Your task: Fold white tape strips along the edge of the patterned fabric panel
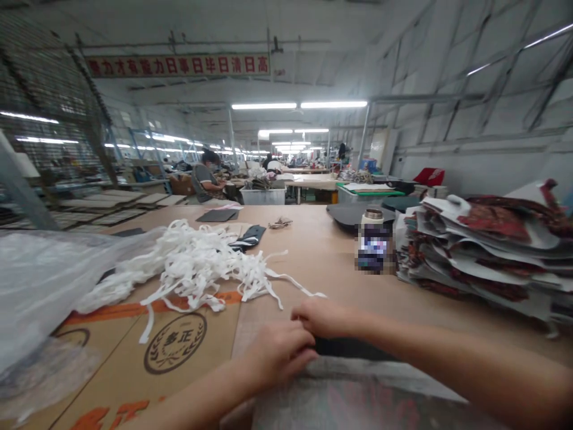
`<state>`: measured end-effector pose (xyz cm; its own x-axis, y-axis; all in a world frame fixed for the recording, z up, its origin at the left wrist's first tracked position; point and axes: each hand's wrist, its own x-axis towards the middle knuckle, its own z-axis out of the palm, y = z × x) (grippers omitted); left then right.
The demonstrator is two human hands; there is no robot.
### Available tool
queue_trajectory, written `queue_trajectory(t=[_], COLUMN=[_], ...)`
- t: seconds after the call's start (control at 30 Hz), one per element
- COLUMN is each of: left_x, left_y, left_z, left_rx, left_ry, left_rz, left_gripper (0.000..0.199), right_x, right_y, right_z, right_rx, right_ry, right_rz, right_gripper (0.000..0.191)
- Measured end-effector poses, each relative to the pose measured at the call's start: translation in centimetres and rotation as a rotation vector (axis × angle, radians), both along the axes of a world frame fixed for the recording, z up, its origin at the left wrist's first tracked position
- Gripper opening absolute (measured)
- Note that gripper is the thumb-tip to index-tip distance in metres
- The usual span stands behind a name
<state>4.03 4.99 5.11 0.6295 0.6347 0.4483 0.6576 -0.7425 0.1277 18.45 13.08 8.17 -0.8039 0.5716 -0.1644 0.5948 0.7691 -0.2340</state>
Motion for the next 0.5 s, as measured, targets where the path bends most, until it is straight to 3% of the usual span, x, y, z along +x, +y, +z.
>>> queue_trajectory(t=[0.1, 0.3, 0.37, 0.5], left_x=[-1.7, -7.3, -9.5, -12.9], left_y=[4.3, 11.7, 13.5, 14.6], left_z=[0.5, -1.0, -1.8, -3.2], left_rx=[0.029, 0.135, 0.007, -0.121], left_ry=[-0.064, -0.13, -0.148, -0.175], left_rz=[0.277, 0.525, 0.656, 0.744], left_gripper=[0.017, 0.038, 0.053, 0.06], right_x=[-1.6, -2.7, -1.5, 3.8], right_y=[3.6, 6.4, 6.7, 5.8], right_z=[-1.0, -2.8, -2.7, -1.3], right_rx=[0.177, 0.277, 0.294, 0.345], right_ry=[0.141, 0.147, 0.14, 0.142], right_rz=[-0.218, -0.482, -0.531, -0.565], right_gripper=[0.029, 0.024, 0.024, 0.02])
